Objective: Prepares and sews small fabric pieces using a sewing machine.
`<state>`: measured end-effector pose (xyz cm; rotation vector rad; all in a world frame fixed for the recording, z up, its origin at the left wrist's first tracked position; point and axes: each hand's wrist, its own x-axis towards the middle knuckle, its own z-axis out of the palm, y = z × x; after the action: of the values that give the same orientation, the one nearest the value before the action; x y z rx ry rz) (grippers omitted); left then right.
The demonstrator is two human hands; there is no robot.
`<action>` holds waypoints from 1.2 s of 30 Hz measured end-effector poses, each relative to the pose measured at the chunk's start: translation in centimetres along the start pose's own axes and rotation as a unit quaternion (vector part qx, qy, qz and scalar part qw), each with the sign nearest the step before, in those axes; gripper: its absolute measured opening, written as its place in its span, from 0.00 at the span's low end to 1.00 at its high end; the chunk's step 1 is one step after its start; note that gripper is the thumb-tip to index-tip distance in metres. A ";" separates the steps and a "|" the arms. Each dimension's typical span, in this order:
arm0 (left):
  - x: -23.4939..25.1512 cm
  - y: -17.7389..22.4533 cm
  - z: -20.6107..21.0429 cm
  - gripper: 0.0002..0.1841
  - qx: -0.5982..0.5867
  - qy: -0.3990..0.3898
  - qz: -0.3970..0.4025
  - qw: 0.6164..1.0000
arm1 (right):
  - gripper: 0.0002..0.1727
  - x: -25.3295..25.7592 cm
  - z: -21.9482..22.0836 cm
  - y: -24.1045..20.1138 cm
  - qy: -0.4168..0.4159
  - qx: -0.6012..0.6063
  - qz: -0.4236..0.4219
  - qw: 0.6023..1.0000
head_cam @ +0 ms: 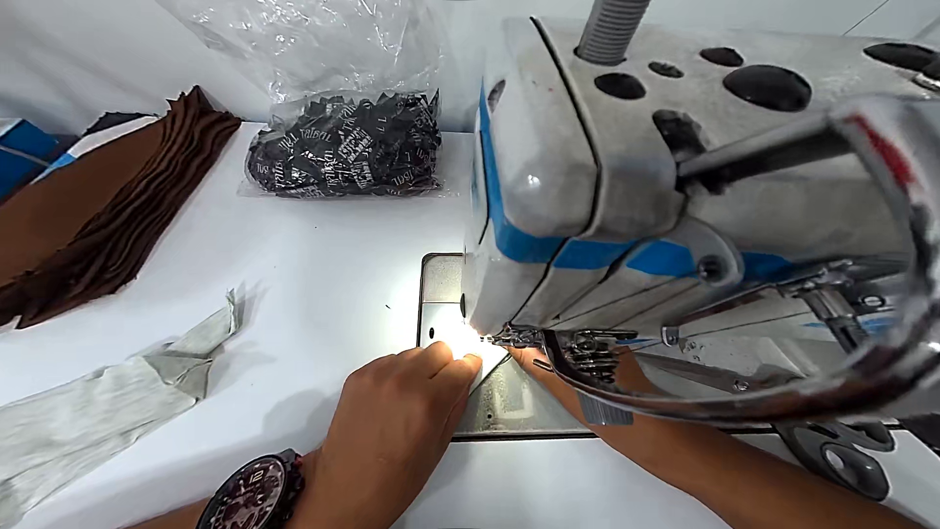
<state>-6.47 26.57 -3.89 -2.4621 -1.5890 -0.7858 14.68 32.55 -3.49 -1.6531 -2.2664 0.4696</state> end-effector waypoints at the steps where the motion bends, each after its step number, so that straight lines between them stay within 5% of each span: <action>1: 0.0 0.0 0.0 0.13 0.000 0.001 0.001 1.000 | 0.10 0.0 0.0 0.0 0.003 -0.005 -0.006 1.000; 29: 2.5 -1.2 -0.6 0.08 0.009 0.001 -0.018 1.000 | 0.07 0.7 -1.0 -0.1 0.116 0.027 -0.083 0.989; 32: 2.8 -1.1 -0.5 0.07 -0.006 -0.010 -0.047 0.999 | 0.09 -1.3 -4.6 1.8 0.127 -0.018 -0.145 0.981; 36: 4.3 -0.6 -1.4 0.08 -0.025 -0.055 -0.127 0.990 | 0.17 -9.0 -9.9 9.8 0.151 -0.103 -0.068 0.981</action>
<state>-6.13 29.88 -0.70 -2.4046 -1.9762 -0.7389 29.93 27.65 0.82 -1.5235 -2.2355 -0.0483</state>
